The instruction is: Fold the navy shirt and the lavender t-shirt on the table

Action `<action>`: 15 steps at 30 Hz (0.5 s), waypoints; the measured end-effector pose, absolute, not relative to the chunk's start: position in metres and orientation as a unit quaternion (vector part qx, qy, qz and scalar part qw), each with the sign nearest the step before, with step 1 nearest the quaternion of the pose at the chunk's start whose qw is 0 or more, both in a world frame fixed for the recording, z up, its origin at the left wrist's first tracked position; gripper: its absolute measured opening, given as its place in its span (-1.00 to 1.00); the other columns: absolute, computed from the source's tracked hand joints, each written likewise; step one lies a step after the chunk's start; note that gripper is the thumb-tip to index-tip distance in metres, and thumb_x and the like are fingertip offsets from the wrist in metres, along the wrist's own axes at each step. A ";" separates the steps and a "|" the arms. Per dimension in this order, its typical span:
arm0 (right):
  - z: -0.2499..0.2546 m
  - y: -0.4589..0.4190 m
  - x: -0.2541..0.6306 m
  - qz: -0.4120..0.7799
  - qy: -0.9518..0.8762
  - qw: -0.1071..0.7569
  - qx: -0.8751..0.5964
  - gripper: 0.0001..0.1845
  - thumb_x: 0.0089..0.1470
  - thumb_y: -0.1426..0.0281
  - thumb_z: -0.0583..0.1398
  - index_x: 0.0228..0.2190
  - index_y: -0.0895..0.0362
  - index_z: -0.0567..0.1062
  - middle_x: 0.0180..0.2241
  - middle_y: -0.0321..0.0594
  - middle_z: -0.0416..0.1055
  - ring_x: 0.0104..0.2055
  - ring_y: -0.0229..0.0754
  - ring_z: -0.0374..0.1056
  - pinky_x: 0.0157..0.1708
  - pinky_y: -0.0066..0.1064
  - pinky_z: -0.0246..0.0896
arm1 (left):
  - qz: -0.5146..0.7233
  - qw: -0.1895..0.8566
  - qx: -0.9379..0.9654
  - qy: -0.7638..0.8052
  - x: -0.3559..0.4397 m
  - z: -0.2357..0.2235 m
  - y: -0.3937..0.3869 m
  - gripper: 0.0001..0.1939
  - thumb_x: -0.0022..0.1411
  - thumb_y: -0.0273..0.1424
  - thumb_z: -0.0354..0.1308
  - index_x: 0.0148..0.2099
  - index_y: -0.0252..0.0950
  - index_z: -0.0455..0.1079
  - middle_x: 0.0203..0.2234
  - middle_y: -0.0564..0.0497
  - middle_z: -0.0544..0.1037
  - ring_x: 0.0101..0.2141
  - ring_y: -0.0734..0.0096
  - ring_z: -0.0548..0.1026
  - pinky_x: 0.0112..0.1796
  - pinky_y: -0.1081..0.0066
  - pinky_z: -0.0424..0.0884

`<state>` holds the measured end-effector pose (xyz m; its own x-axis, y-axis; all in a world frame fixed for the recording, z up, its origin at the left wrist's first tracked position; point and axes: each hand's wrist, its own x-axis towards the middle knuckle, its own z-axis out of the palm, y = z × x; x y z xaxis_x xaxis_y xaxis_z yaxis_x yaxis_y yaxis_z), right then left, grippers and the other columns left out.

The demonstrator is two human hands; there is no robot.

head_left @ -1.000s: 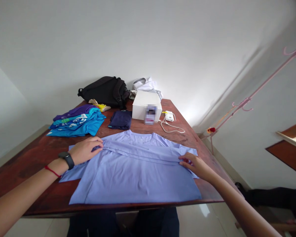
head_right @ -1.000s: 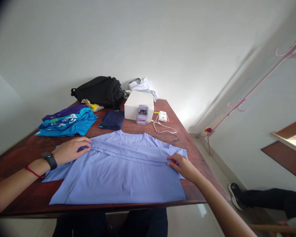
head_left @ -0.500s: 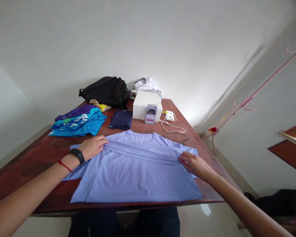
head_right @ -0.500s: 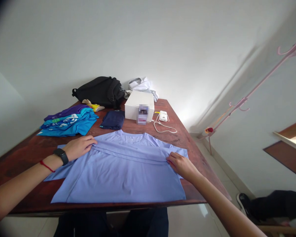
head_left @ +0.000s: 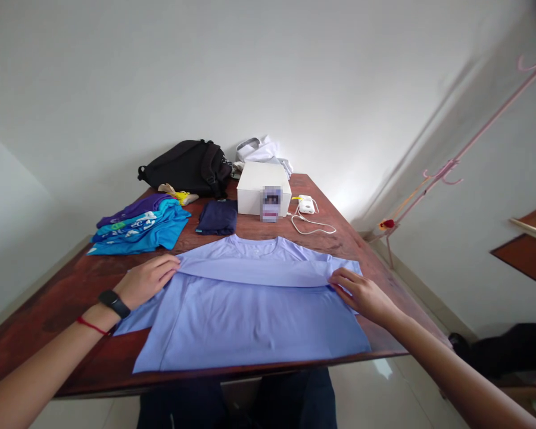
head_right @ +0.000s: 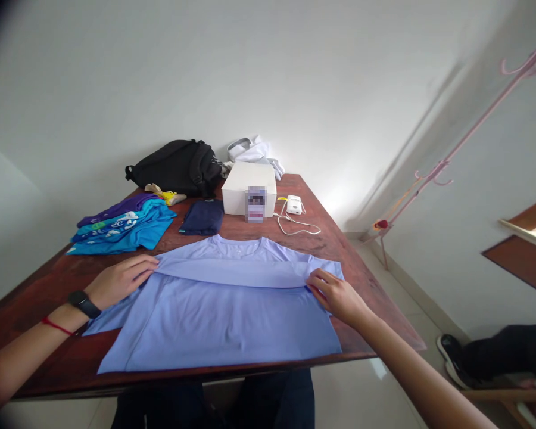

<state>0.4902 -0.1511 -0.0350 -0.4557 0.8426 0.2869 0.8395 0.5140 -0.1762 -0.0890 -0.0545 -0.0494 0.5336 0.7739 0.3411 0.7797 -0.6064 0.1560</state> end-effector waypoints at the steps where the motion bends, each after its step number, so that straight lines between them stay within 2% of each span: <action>1: -0.037 -0.151 0.491 0.015 -0.856 0.167 -0.489 -0.71 0.34 0.36 0.03 -0.16 0.03 0.56 -0.14 -0.08 0.51 -0.15 -0.07 0.49 -0.13 -0.26 0.43 | -0.182 0.007 -0.879 -0.441 -0.091 -0.051 -0.056 -0.60 0.46 -0.19 -0.10 -0.10 -0.24 0.53 -0.07 -0.09 0.59 -0.06 0.20 0.55 0.03 0.23 0.45; 4: -0.042 -0.153 0.493 0.047 -0.859 0.163 -0.482 -0.72 0.32 0.35 0.06 -0.18 0.02 0.59 -0.16 -0.10 0.52 -0.18 -0.07 0.50 -0.14 -0.23 0.45 | -0.167 0.006 -0.880 -0.445 -0.097 -0.054 -0.056 -0.61 0.44 -0.19 -0.08 -0.09 -0.22 0.55 -0.07 -0.09 0.60 -0.01 0.18 0.54 0.05 0.22 0.45; 8: -0.044 -0.157 0.502 0.072 -0.855 0.166 -0.485 -0.71 0.28 0.36 0.10 -0.10 -0.03 0.60 -0.07 -0.12 0.52 -0.09 -0.05 0.50 -0.04 -0.18 0.46 | -0.144 -0.017 -0.890 -0.432 -0.105 -0.049 -0.053 -0.62 0.42 -0.19 -0.05 -0.01 -0.16 0.58 0.02 -0.05 0.58 0.05 0.18 0.51 0.11 0.22 0.41; 11: -0.044 -0.158 0.507 0.091 -0.846 0.178 -0.494 -0.71 0.26 0.35 0.13 -0.11 -0.05 0.62 -0.06 -0.15 0.53 -0.08 -0.05 0.51 -0.01 -0.19 0.46 | -0.133 -0.039 -0.890 -0.435 -0.107 -0.044 -0.050 -0.59 0.42 -0.11 -0.05 -0.04 -0.12 0.59 0.01 -0.01 0.60 0.04 0.18 0.52 0.10 0.24 0.41; 15: -0.047 -0.154 0.508 0.097 -0.840 0.183 -0.502 -0.74 0.27 0.29 0.13 -0.17 -0.05 0.64 -0.11 -0.16 0.55 -0.09 -0.05 0.51 -0.02 -0.19 0.46 | -0.156 -0.038 -0.869 -0.467 -0.101 -0.041 -0.050 -0.54 0.42 -0.03 -0.07 -0.09 -0.17 0.58 -0.05 -0.03 0.62 0.01 0.18 0.53 0.09 0.22 0.41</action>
<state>0.5084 -0.1537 -0.0468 -0.4289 0.8787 0.2098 0.8081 0.4770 -0.3455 -0.1011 -0.0500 -0.0405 0.5149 0.8240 0.2366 0.8004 -0.5609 0.2117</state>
